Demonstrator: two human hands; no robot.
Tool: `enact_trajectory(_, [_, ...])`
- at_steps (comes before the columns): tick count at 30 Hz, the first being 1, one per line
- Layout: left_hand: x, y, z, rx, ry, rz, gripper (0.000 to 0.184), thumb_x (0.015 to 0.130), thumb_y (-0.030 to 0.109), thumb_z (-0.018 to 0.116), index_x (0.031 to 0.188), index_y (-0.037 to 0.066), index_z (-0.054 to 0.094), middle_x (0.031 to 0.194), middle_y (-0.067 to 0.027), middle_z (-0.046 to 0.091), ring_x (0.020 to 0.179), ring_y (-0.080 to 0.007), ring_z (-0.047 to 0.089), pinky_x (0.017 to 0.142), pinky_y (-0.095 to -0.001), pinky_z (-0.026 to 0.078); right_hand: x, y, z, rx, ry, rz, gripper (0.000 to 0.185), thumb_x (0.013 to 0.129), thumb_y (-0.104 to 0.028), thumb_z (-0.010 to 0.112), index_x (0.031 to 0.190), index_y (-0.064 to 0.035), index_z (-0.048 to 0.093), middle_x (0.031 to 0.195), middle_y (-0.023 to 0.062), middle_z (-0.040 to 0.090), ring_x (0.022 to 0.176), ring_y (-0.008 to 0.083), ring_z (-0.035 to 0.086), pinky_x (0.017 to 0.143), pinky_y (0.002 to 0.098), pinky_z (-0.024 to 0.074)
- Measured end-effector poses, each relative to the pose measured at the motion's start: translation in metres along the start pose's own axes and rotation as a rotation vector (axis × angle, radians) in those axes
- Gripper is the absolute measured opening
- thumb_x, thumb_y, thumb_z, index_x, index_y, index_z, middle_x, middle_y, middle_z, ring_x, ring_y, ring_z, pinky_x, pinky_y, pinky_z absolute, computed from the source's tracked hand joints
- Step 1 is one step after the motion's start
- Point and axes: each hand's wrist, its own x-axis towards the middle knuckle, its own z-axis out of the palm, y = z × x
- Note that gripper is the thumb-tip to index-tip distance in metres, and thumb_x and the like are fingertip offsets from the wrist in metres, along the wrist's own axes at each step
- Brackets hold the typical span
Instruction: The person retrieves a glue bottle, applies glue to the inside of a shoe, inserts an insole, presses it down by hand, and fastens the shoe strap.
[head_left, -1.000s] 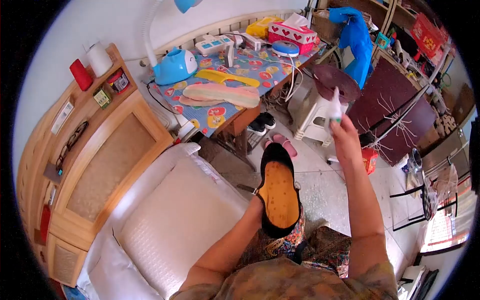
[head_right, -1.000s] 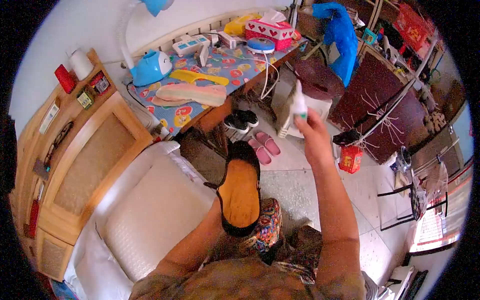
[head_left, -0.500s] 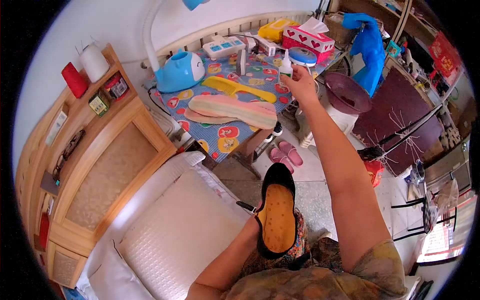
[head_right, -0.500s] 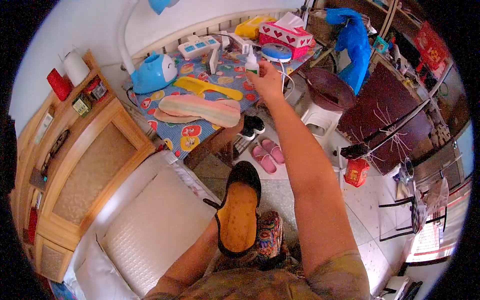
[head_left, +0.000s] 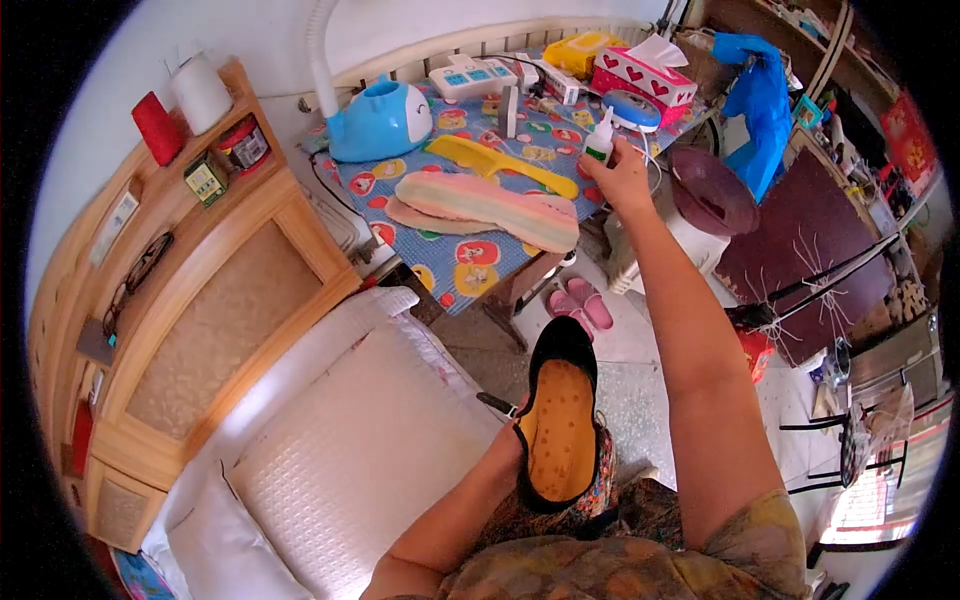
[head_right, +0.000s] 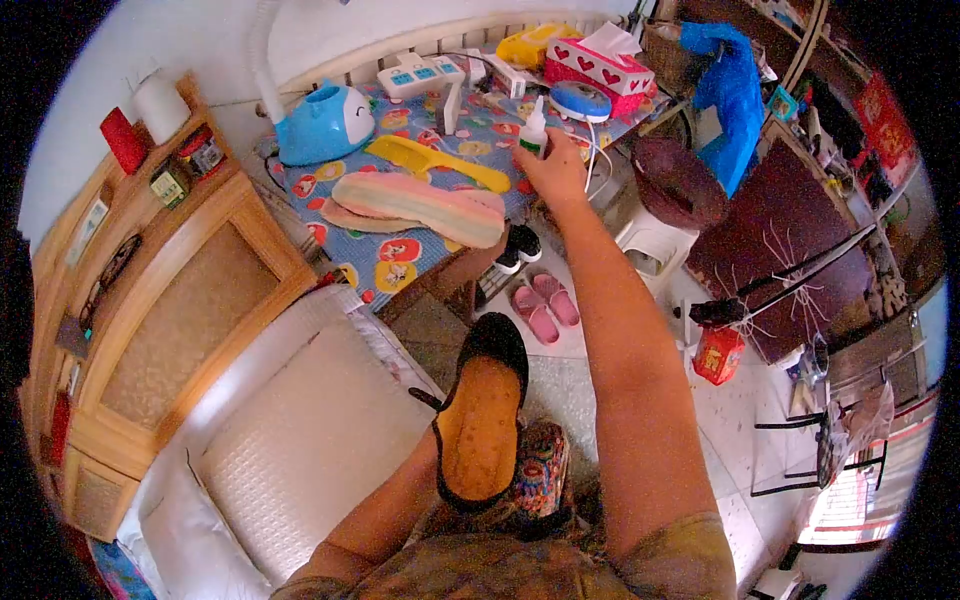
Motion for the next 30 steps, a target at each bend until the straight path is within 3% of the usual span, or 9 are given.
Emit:
enact_trajectory(2, [-0.002,0.002,0.000,0.006,0.005,0.005,0.042,0.088,0.039,0.036,0.115,0.007,0.045,0.104,-0.0049,0.056,0.090,-0.0166,0.055,0.077,-0.0299,0.044,-0.008,-0.017,-0.007,-0.022,-0.003,-0.022,0.039,0.068,-0.021,0.068,0.095,0.0025,0.052,0.082,0.0081,0.059,0.073,0.0135,0.055,0.064,0.0263,0.0434])
enact_trajectory(5, [-0.003,0.005,-0.002,0.009,0.006,0.010,0.042,0.089,0.039,0.036,0.114,0.007,0.045,0.104,-0.0047,0.056,0.090,-0.0164,0.055,0.077,-0.0298,0.044,-0.015,-0.004,-0.004,0.017,0.359,-0.066,0.036,0.069,-0.020,0.066,0.096,0.0001,0.053,0.082,0.0071,0.058,0.072,0.0135,0.054,0.065,0.0278,0.0438])
enact_trajectory(6, [-0.004,0.005,-0.002,0.008,0.007,0.012,0.042,0.089,0.039,0.036,0.114,0.007,0.045,0.104,-0.0047,0.056,0.090,-0.0163,0.055,0.077,-0.0297,0.044,-0.023,-0.016,-0.010,0.017,0.356,-0.071,0.036,0.069,-0.020,0.066,0.096,0.0001,0.053,0.082,0.0071,0.058,0.072,0.0135,0.054,0.065,0.0278,0.0438])
enact_trajectory(10, [-0.007,0.006,-0.003,0.010,0.009,0.021,0.042,0.089,0.040,0.035,0.114,0.007,0.046,0.104,-0.0045,0.056,0.090,-0.0160,0.055,0.077,-0.0295,0.044,-0.057,-0.074,-0.018,0.284,0.089,-0.074,0.034,0.072,-0.018,0.064,0.100,-0.0028,0.054,0.083,0.0074,0.059,0.075,0.0167,0.056,0.070,0.0294,0.0453])
enact_trajectory(12, [-0.011,0.004,-0.001,0.011,0.012,0.024,0.043,0.089,0.040,0.035,0.114,0.007,0.046,0.104,-0.0045,0.056,0.090,-0.0159,0.055,0.077,-0.0294,0.044,-0.063,-0.097,-0.017,0.021,-0.223,-0.345,0.038,0.065,-0.024,0.067,0.095,-0.0041,0.056,0.082,0.0131,0.060,0.073,0.0257,0.059,0.067,0.0332,0.0459])
enact_trajectory(15, [-0.013,0.005,0.003,0.012,0.012,0.036,0.043,0.089,0.040,0.034,0.114,0.008,0.046,0.104,-0.0043,0.056,0.090,-0.0157,0.055,0.077,-0.0293,0.044,-0.065,-0.109,-0.010,-0.223,-0.419,-0.291,0.042,0.061,-0.029,0.068,0.094,-0.0059,0.058,0.082,0.0146,0.060,0.075,0.0285,0.058,0.067,0.0353,0.0455])
enact_trajectory(18, [-0.007,-0.002,-0.007,-0.048,-0.015,0.047,0.044,0.089,0.041,0.034,0.114,0.007,0.046,0.104,-0.0043,0.056,0.090,-0.0157,0.055,0.077,-0.0292,0.044,-0.064,-0.113,-0.004,-0.226,-0.459,-0.283,0.049,0.059,-0.025,0.070,0.100,-0.0022,0.056,0.093,0.0140,0.059,0.084,0.0238,0.059,0.074,0.0316,0.0455])
enact_trajectory(25, [-0.014,-0.005,-0.009,-0.027,-0.081,0.069,0.045,0.089,0.041,0.033,0.114,0.006,0.046,0.104,-0.0054,0.056,0.090,-0.0157,0.055,0.078,-0.0297,0.044,-0.058,-0.121,0.005,-0.338,-0.385,-0.405,0.044,0.060,-0.023,0.068,0.099,-0.0049,0.057,0.092,0.0154,0.058,0.082,0.0265,0.058,0.073,0.0338,0.0448])
enact_trajectory(30, [-0.016,-0.008,-0.009,-0.026,-0.082,0.075,0.044,0.089,0.040,0.034,0.115,0.006,0.045,0.105,-0.0071,0.055,0.091,-0.0190,0.054,0.079,-0.0322,0.044,-0.054,-0.134,0.001,-0.177,-0.470,-0.279,0.032,0.068,-0.014,0.060,0.098,-0.0036,0.056,0.084,0.0170,0.058,0.074,0.0268,0.057,0.068,0.0320,0.0450])
